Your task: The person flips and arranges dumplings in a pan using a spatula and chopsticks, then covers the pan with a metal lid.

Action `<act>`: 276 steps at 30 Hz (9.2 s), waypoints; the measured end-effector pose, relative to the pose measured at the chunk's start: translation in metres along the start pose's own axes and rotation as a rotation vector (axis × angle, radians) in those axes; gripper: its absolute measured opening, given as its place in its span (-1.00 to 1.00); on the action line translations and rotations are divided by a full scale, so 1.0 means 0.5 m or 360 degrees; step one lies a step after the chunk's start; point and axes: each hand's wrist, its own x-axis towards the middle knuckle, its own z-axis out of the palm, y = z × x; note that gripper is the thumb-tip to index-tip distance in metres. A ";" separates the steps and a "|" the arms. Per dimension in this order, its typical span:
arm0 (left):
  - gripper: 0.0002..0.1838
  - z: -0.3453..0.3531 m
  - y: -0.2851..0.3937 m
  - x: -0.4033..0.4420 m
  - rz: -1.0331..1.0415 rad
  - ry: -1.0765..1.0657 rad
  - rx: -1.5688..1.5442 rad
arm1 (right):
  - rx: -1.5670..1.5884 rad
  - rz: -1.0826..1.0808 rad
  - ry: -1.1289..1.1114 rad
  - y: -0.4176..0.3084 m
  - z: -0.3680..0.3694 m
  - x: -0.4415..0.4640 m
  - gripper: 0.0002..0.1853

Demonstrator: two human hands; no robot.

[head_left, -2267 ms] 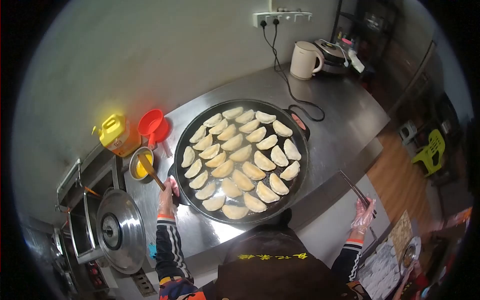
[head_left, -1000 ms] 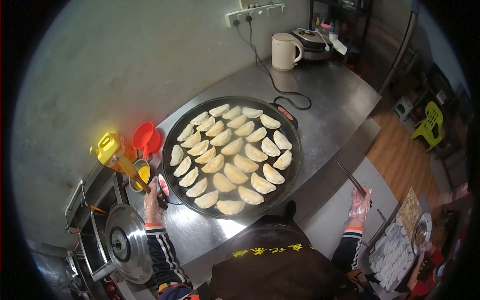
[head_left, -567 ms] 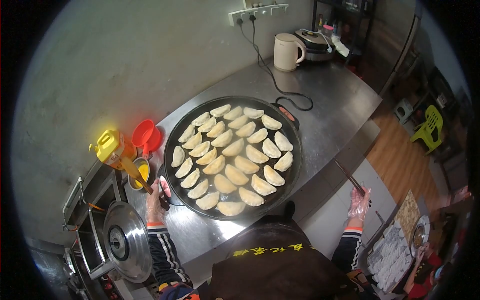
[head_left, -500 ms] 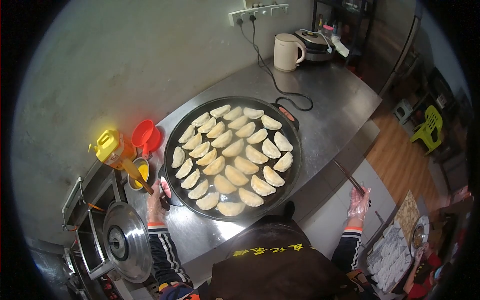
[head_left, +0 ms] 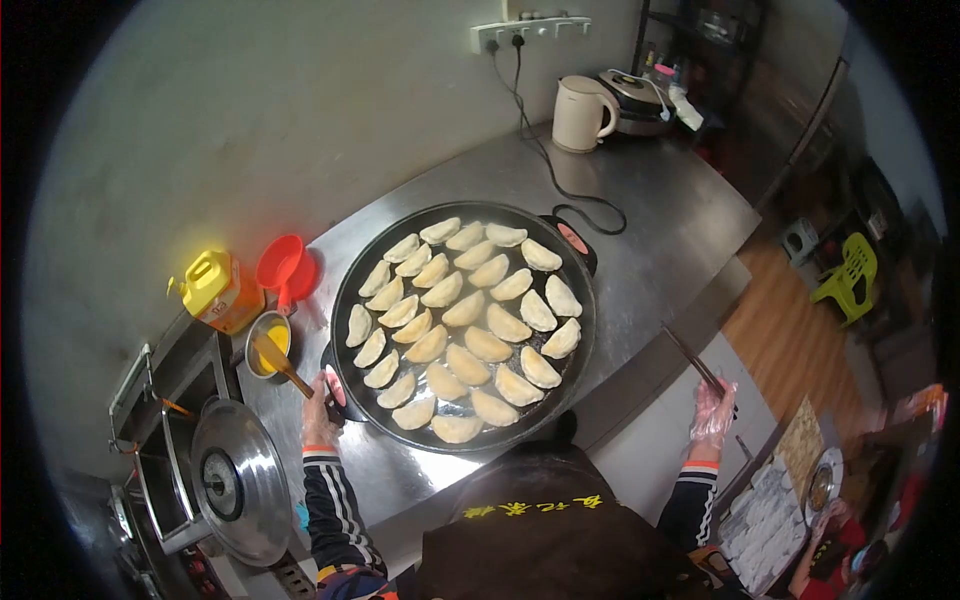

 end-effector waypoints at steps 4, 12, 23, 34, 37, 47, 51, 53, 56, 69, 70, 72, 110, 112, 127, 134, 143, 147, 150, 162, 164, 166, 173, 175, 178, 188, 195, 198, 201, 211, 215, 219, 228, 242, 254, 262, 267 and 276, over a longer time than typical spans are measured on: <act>-0.60 -0.018 -0.027 0.020 0.0101 -0.0114 -0.0147 | -0.0001 -0.0031 0.0024 0.008 0.051 0.016 -0.55; -0.69 0.043 0.028 -0.122 0.0941 -0.0148 0.0667 | -0.0118 0.0167 -0.0236 0.074 0.205 0.095 -0.54; -0.43 0.676 -0.241 -0.468 0.0520 -0.1873 0.0827 | -0.0111 0.0157 -0.0438 0.033 0.328 0.349 -0.51; -0.40 0.889 -0.466 -0.466 0.0468 -0.1136 0.1327 | -0.0317 0.0503 -0.0597 0.045 0.313 0.510 -0.53; -0.30 0.928 -0.488 -0.450 0.0490 -0.1004 0.1504 | -0.0419 0.0510 -0.0824 0.060 0.352 0.492 -0.55; -0.27 0.915 -0.462 -0.440 0.0700 -0.1175 0.1207 | -0.0593 0.0603 -0.1598 0.182 0.568 0.311 -0.66; -0.43 0.752 -0.463 -0.460 0.0380 -0.1215 0.0984 | -0.0656 0.0594 -0.1803 0.290 0.661 0.219 -0.67; -0.47 0.645 -0.442 -0.512 0.0254 -0.0950 0.0998 | -0.0596 0.0631 -0.1913 0.353 0.704 0.170 -0.67; -0.56 0.474 -0.505 -0.581 0.0054 -0.0573 0.0173 | -0.0814 0.0200 -0.2107 0.483 0.773 0.130 -0.67; -0.79 0.053 -1.052 -0.748 -0.0584 0.0920 -0.0650 | -0.0851 -0.0318 -0.2216 0.562 0.763 0.026 -0.75; -0.78 0.028 -1.074 -0.746 -0.0550 0.0794 -0.0292 | -0.0844 -0.0396 -0.2235 0.551 0.755 0.016 -0.77; -0.82 0.039 -1.087 -0.725 -0.0628 0.0691 0.0344 | -0.0763 -0.0701 -0.2220 0.565 0.740 0.009 -0.82; -0.72 0.083 -0.993 -0.640 -0.0656 0.0235 0.1748 | -0.1015 -0.0749 -0.2158 0.482 0.760 -0.032 -0.80; -0.73 0.073 -1.033 -0.637 -0.0627 0.0180 0.1801 | -0.1168 -0.0725 -0.2132 0.527 0.758 -0.008 -0.74; -0.74 0.070 -1.069 -0.646 -0.0327 0.0136 0.1698 | -0.0889 -0.0101 -0.2159 0.549 0.759 0.005 -0.67; -0.76 0.069 -1.090 -0.629 -0.0267 0.0184 0.1742 | -0.1134 -0.0103 -0.2497 0.574 0.725 0.055 -0.67; -0.74 0.069 -1.119 -0.627 -0.0285 0.0188 0.1757 | -0.0967 -0.0001 -0.2563 0.598 0.693 0.091 -0.62; -0.74 0.074 -1.113 -0.623 -0.0260 0.0141 0.1845 | -0.0756 -0.0125 -0.2318 0.558 0.690 0.045 -0.74; -0.74 0.079 -1.094 -0.627 -0.0198 0.0190 0.1821 | -0.0707 -0.0002 -0.2273 0.536 0.692 0.038 -0.74; -0.71 0.080 -1.128 -0.620 -0.0074 0.0210 0.1843 | -0.0218 0.1272 -0.1992 0.533 0.692 0.058 -0.74; -0.71 0.079 -1.131 -0.622 -0.0121 0.0210 0.1842 | -0.0216 0.1602 -0.2000 0.542 0.692 0.078 -0.65; -0.71 0.082 -1.113 -0.622 -0.0409 0.0106 0.1890 | -0.0652 0.1052 -0.2436 0.547 0.679 0.093 -0.50; -0.75 0.075 -1.127 -0.620 -0.0103 0.0187 0.1839 | -0.1267 -0.0077 -0.2723 0.549 0.642 0.106 -0.59; -0.76 0.075 -1.128 -0.611 -0.0305 0.0154 0.1896 | -0.1331 -0.0060 -0.2667 0.534 0.645 0.095 -0.60; -0.77 0.066 -1.126 -0.614 0.0160 0.0084 0.1964 | -0.1020 0.0530 -0.2548 0.531 0.652 0.091 -0.66; -0.75 0.058 -1.121 -0.611 -0.0098 0.0094 0.1973 | -0.0676 0.0207 -0.2588 0.583 0.608 -0.076 -0.74; -0.73 0.071 -1.148 -0.634 -0.0364 0.0139 0.1856 | -0.0808 -0.0204 -0.2744 0.528 0.602 -0.089 -0.73; -0.73 0.078 -1.151 -0.632 -0.0425 0.0123 0.1861 | -0.0764 -0.0143 -0.2673 0.531 0.594 -0.097 -0.74; -0.72 0.082 -1.153 -0.627 -0.0465 0.0106 0.1883 | -0.0739 -0.0181 -0.2681 0.522 0.587 -0.099 -0.76; -0.71 0.082 -1.148 -0.620 -0.0485 0.0094 0.1888 | -0.0759 -0.0226 -0.2681 0.532 0.590 -0.082 -0.73; -0.71 0.085 -1.153 -0.621 -0.0480 0.0111 0.1838 | -0.1019 0.0071 -0.2710 0.534 0.595 -0.058 -0.65; -0.70 0.086 -1.153 -0.624 -0.0485 0.0122 0.1813 | -0.0960 0.0129 -0.2550 0.495 0.612 -0.091 -0.80; -0.69 0.081 -1.148 -0.630 -0.0484 0.0154 0.1767 | -0.1230 -0.0439 -0.2885 0.591 0.637 -0.081 -0.57; -0.67 0.078 -1.140 -0.626 -0.0485 0.0171 0.1703 | -0.0840 -0.0231 -0.2589 0.555 0.679 -0.137 -0.73; -0.66 0.063 -1.137 -0.616 -0.0394 0.0158 0.1675 | -0.0871 0.0087 -0.2462 0.505 0.653 -0.147 -0.82; -0.64 0.059 -1.130 -0.597 -0.0501 0.0134 0.1740 | -0.0809 0.0254 -0.2406 0.503 0.649 -0.151 -0.80; -0.63 0.058 -1.130 -0.598 -0.0514 0.0166 0.1711 | -0.0736 0.0270 -0.2370 0.515 0.657 -0.145 -0.77; -0.71 0.034 -1.105 -0.597 -0.0361 0.0150 0.1850 | -0.0863 0.0004 -0.2032 0.483 0.685 -0.060 -0.74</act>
